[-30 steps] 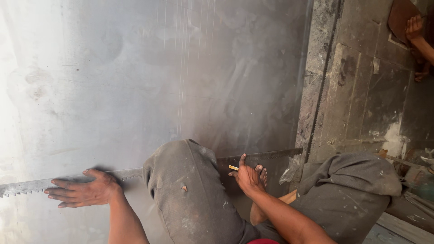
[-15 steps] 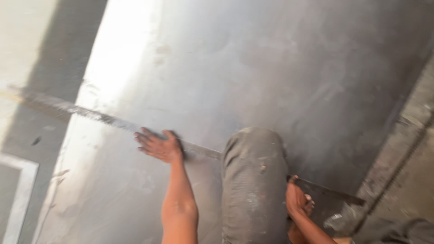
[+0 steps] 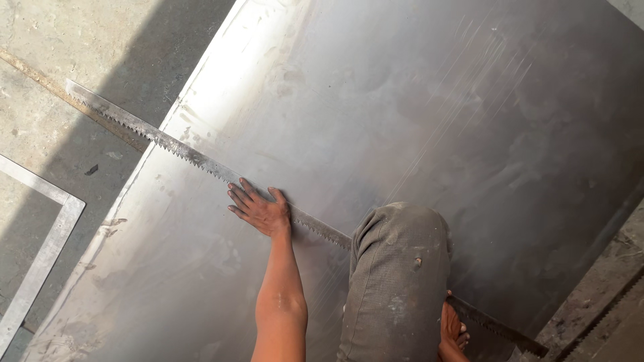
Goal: The person uses a long serrated ruler and a pencil to draw straight lines on a large metal sheet. They then use a large L-shaped square ruler to draw perpendicular lines and mark a rectangular shape on the sheet.
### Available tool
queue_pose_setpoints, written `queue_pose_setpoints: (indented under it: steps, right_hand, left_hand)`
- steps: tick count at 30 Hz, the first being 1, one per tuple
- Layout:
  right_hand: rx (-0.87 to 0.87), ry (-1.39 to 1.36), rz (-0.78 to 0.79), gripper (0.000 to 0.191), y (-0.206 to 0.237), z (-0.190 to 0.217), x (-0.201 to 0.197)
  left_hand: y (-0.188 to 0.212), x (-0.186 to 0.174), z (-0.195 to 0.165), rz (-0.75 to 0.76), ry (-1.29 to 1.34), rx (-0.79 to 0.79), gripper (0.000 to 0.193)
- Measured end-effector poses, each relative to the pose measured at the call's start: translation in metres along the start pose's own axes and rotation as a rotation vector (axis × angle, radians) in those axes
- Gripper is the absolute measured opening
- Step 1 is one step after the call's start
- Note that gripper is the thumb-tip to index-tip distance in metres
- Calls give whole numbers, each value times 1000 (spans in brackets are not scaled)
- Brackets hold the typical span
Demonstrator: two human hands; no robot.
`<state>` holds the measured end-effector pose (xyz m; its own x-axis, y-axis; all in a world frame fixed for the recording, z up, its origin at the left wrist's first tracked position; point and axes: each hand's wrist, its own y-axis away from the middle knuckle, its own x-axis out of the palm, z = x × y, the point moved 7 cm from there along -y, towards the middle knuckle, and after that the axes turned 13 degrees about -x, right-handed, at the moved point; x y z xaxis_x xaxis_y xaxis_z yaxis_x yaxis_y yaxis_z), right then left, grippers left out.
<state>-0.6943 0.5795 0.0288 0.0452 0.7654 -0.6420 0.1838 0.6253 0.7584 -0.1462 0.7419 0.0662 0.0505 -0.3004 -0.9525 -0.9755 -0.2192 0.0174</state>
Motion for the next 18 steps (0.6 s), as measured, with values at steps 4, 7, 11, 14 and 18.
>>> queue_pose_setpoints:
  steps: [4,7,11,14,18]
  right_hand:
    - [-23,13,3,91,4,11,-1]
    - [-33,17,3,88,6,17,-1]
    - [-49,21,10,85,8,23,0]
    - [-54,12,15,82,13,26,1]
    - [-59,-7,16,79,23,29,-2]
  left_hand:
    - [-1,1,1,4,7,-8,82]
    - [-1,1,2,10,9,-8,82]
    - [-1,0,2,9,8,6,83]
    - [-2,0,3,15,19,-7,83]
    - [-1,-2,2,8,40,0,83]
